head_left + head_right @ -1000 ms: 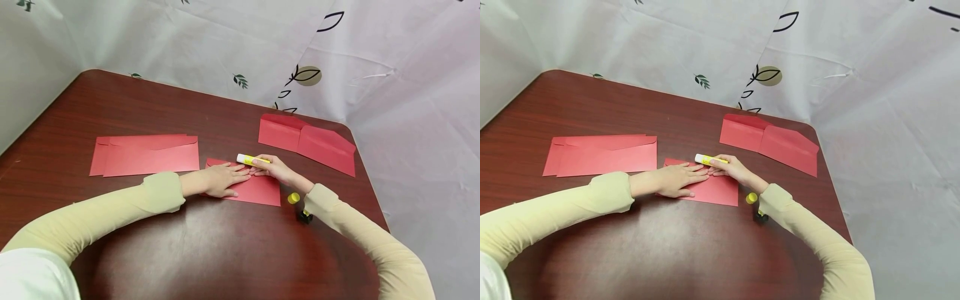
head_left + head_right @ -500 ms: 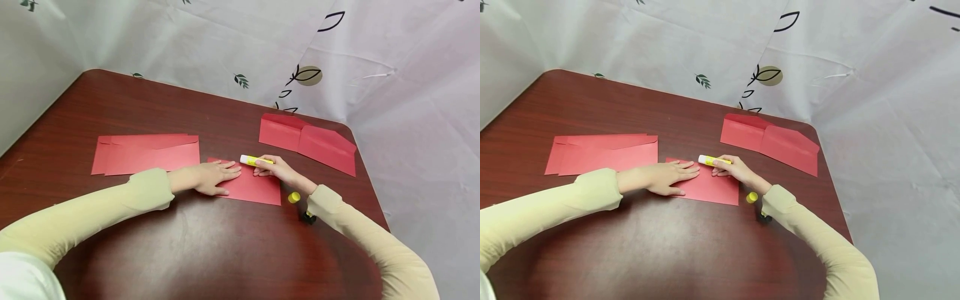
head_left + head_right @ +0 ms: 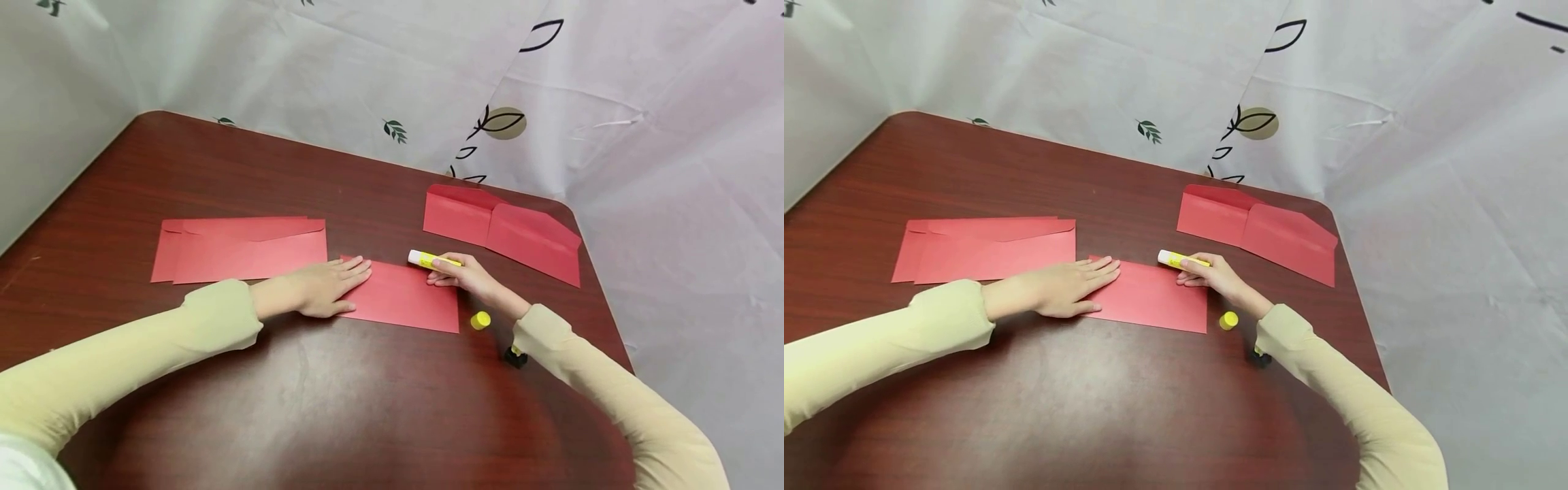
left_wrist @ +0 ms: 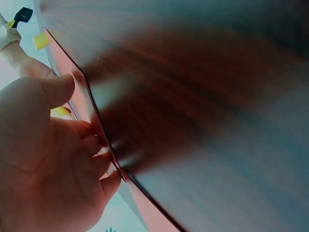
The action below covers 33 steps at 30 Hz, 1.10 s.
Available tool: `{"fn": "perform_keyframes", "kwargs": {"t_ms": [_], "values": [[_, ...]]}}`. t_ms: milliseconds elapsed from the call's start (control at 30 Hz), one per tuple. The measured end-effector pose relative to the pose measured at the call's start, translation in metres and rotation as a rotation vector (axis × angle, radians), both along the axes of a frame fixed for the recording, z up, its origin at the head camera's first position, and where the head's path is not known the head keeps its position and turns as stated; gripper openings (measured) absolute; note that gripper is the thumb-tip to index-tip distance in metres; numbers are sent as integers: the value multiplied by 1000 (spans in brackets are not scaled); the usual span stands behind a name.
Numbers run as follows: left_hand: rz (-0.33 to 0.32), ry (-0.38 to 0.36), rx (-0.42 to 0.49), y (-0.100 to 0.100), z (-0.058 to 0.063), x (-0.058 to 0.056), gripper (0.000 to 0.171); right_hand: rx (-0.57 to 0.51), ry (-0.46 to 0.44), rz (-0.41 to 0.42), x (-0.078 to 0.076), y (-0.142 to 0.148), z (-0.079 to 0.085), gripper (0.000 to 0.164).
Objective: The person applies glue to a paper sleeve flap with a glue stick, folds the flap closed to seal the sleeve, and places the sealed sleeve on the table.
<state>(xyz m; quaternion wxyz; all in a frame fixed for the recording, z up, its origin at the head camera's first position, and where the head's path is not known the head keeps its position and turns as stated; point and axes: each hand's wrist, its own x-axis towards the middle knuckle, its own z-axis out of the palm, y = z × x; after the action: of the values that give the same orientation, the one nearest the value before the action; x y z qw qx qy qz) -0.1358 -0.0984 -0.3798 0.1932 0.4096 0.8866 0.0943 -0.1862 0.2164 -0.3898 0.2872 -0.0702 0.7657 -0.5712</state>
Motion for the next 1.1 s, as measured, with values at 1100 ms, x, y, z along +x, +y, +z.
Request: {"fn": "perform_keyframes", "kwargs": {"t_ms": [1100], "values": [[69,188,118,-10,7,-25,64,-82,-169,-73,-4,14,3,54]]}}
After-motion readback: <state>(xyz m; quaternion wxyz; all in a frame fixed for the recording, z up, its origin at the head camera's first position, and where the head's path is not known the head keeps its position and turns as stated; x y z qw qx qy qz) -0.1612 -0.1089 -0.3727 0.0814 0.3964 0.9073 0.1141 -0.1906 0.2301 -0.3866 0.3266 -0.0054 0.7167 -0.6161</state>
